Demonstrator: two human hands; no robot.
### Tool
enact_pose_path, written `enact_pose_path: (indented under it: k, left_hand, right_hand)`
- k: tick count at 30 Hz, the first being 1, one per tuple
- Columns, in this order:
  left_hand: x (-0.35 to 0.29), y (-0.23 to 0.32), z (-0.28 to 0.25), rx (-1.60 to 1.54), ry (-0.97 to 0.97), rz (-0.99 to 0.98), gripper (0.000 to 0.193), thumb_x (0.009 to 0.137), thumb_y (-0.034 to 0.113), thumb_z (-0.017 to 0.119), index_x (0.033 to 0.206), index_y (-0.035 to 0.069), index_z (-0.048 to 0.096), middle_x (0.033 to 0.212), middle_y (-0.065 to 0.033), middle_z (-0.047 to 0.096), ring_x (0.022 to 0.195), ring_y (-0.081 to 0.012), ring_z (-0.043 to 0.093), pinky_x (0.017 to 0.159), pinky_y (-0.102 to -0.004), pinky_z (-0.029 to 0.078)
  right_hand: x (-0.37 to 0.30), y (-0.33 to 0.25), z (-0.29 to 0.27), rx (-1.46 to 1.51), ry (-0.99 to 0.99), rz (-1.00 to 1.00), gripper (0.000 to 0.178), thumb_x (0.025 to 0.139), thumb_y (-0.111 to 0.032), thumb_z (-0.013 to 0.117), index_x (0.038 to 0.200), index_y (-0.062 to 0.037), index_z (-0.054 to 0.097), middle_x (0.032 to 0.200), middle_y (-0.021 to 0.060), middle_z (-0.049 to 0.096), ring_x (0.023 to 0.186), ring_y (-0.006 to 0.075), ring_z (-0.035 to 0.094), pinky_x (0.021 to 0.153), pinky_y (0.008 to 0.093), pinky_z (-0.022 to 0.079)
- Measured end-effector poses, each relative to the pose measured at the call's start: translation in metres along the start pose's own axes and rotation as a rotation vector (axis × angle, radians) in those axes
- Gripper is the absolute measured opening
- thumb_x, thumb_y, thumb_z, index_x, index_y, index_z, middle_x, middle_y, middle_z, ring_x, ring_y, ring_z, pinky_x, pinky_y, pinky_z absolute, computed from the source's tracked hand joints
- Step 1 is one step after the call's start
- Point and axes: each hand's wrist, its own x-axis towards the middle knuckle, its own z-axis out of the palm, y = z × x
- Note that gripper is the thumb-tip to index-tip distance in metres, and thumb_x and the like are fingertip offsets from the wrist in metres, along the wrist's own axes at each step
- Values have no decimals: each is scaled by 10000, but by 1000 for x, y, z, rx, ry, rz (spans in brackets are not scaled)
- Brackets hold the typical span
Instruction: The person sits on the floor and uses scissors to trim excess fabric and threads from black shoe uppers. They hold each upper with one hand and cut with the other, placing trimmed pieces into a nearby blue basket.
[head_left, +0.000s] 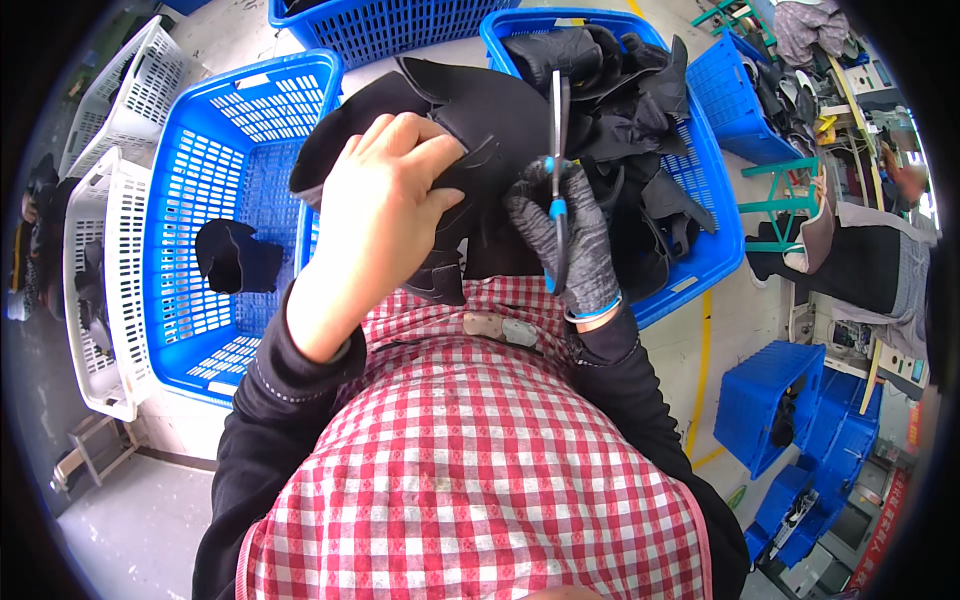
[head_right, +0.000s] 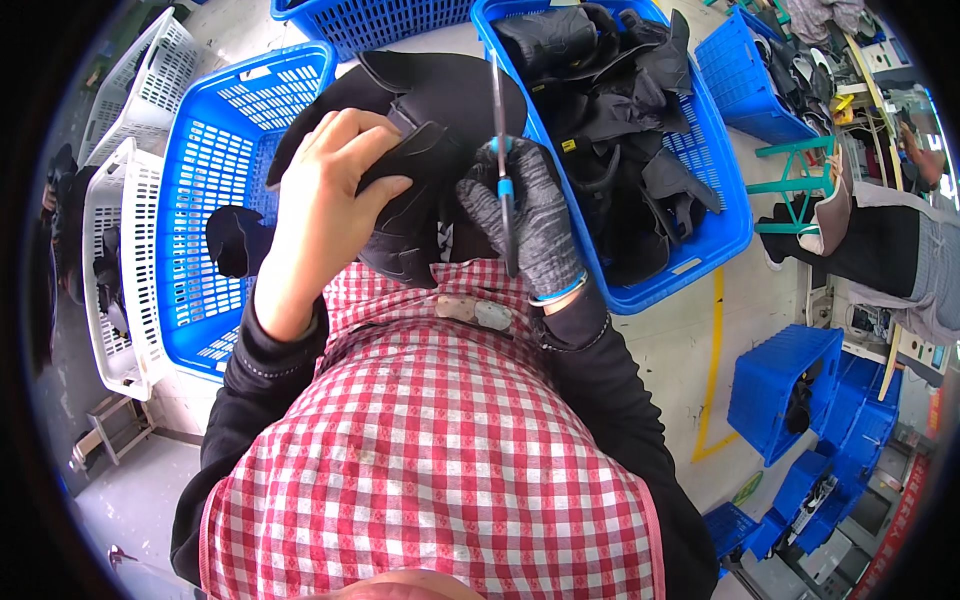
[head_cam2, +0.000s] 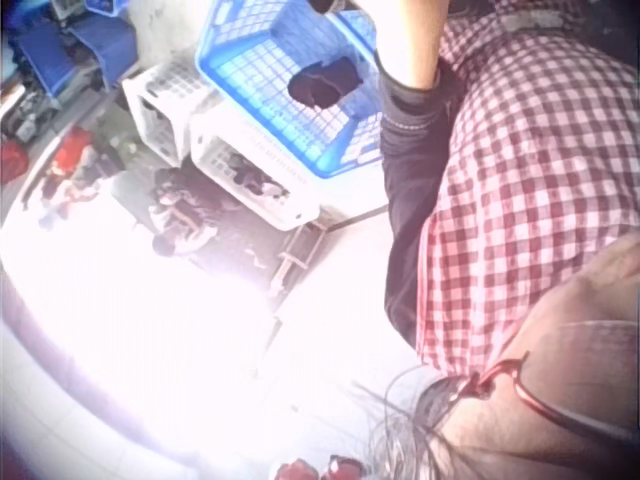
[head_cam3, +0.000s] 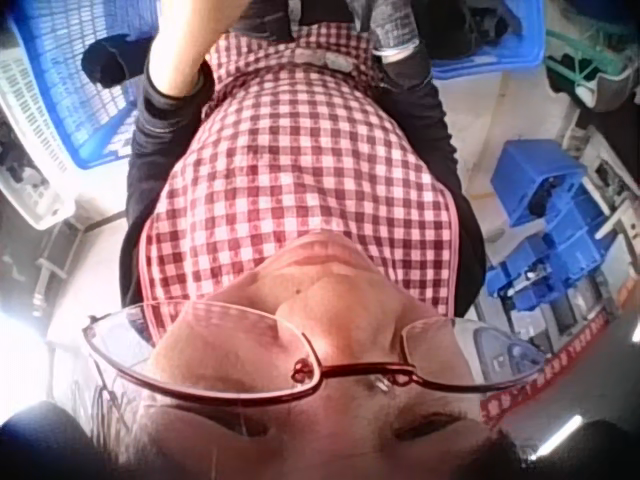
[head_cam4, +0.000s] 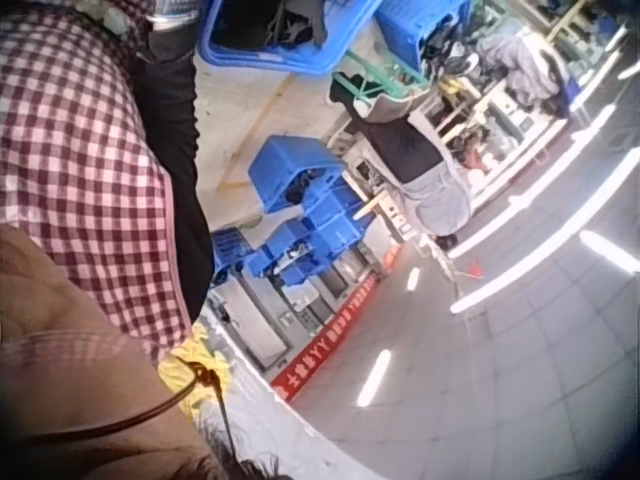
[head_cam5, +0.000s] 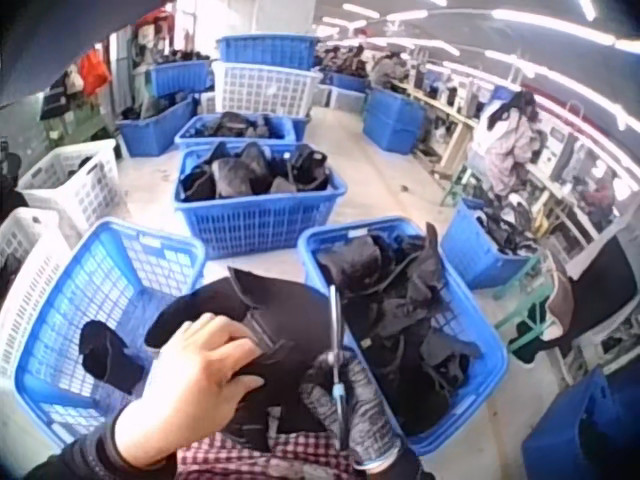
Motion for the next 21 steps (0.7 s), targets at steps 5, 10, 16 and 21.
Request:
enact_pose_path:
  k: [5, 10, 16, 21]
  left_hand:
    - [-5, 25, 0, -131, -190, -143, 332, 761, -25, 790, 1033, 89, 638, 887, -101, 666, 769, -323, 685, 661, -391, 547]
    - [5, 12, -2, -760, -208, -394, 537, 743, -150, 724, 1240, 29, 630, 1006, -73, 694, 975, -132, 673, 886, -270, 534]
    - [10, -20, 25, -376, -421, -476, 528, 774, -31, 770, 1288, 46, 672, 1179, -177, 734, 1058, -376, 712, 923, -381, 566]
    - [-10, -8, 32, -28, -147, -259, 369, 768, -22, 696, 1120, 34, 602, 998, -166, 632, 935, -399, 652, 839, -440, 542]
  right_hand:
    - [3, -4, -1, 131, 34, 155, 587, 916, 84, 727, 1452, -52, 527, 1308, 81, 638, 1194, 196, 656, 1028, 320, 557]
    - [1, -3, -6, 98, 25, 121, 608, 901, 94, 729, 1456, -53, 527, 1281, 59, 661, 1182, 172, 659, 977, 306, 571]
    - [-19, 15, -23, 646, 86, 555, 538, 987, -37, 683, 1493, -78, 506, 1334, 60, 639, 1112, 161, 689, 883, 274, 601]
    - [-44, 23, -20, 75, -198, 467, 526, 1054, -130, 617, 1543, -35, 446, 1396, 109, 617, 1179, 172, 654, 945, 270, 568]
